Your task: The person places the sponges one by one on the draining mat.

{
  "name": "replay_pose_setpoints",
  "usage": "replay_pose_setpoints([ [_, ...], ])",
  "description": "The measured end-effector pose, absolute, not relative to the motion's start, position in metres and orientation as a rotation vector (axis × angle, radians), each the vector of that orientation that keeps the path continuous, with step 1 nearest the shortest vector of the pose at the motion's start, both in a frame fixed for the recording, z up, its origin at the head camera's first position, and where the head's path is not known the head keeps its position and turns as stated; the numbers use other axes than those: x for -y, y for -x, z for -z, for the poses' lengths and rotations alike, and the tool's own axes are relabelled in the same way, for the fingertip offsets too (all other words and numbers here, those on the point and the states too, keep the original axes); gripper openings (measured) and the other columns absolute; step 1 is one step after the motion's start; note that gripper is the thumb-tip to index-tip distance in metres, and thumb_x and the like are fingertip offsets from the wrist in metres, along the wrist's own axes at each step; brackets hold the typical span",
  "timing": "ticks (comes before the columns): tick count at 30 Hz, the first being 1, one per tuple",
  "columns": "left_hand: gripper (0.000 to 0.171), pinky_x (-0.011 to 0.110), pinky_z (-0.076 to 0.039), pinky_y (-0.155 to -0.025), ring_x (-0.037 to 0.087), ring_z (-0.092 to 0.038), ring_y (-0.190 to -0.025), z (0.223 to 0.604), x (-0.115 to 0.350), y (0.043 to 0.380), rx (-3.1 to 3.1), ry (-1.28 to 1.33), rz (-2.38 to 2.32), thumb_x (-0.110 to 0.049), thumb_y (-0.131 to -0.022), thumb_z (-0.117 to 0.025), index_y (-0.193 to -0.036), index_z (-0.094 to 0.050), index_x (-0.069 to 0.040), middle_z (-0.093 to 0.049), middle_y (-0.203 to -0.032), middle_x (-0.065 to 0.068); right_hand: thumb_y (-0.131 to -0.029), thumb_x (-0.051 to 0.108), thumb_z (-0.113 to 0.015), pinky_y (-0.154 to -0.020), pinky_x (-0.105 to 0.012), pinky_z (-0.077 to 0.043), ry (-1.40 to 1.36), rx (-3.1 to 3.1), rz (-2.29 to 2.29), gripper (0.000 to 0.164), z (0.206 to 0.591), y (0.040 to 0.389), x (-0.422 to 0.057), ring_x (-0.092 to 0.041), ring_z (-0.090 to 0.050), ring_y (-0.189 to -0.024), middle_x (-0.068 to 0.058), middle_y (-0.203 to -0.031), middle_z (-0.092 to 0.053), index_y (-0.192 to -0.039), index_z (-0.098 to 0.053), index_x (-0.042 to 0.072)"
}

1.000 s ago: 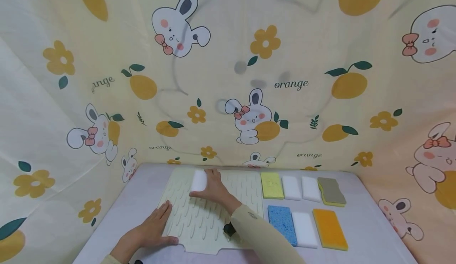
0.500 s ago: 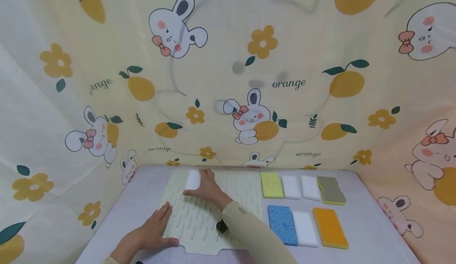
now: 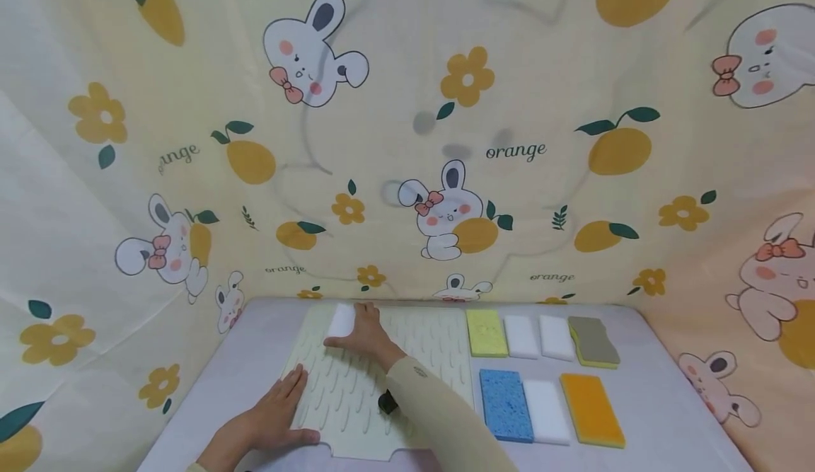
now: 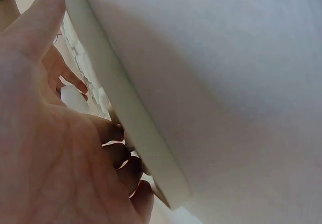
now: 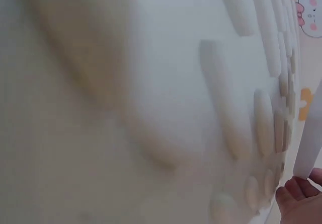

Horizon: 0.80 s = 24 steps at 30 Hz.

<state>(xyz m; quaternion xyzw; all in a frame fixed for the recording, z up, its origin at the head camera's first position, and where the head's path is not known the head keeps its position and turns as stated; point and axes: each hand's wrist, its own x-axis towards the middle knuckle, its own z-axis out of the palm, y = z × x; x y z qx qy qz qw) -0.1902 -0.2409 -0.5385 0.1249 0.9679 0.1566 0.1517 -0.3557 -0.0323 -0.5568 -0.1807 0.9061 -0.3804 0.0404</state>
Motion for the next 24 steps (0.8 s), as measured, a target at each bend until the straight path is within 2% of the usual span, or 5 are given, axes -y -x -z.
replay_pose_setpoints([
  [8,0.128,0.062,-0.022,-0.130,0.048,-0.020,-0.161,0.540,0.243,0.189,-2.789,-0.401,-0.457,-0.070,-0.083,-0.081,-0.163,-0.025,0.013,-0.019,-0.173,0.034,-0.084,0.059,-0.089,-0.118,-0.055,-0.046,0.537,-2.753,1.195,0.120,0.559,0.356,0.041,-0.038,-0.036,-0.151,-0.024,-0.169,-0.029,-0.168,-0.026,0.000],
  [15,0.127,0.060,-0.022,-0.130,0.046,-0.020,-0.162,0.539,0.241,0.188,-2.796,-0.390,-0.447,-0.070,-0.084,-0.081,-0.164,-0.026,0.012,-0.019,-0.174,0.032,-0.083,0.058,-0.089,-0.114,-0.055,-0.048,0.538,-2.809,1.171,0.119,0.559,0.356,0.046,-0.039,-0.041,-0.144,-0.023,-0.165,-0.038,-0.166,-0.029,-0.001],
  [24,0.130,0.064,-0.019,-0.130,0.049,-0.018,-0.161,0.540,0.242,0.188,-2.764,-0.420,-0.504,-0.072,-0.083,-0.079,-0.164,-0.023,0.013,-0.016,-0.173,0.034,-0.082,0.061,-0.089,-0.118,-0.056,-0.045,0.503,-2.861,1.128,0.119,0.559,0.355,0.054,-0.043,-0.042,-0.146,-0.023,-0.166,-0.040,-0.166,-0.031,-0.001],
])
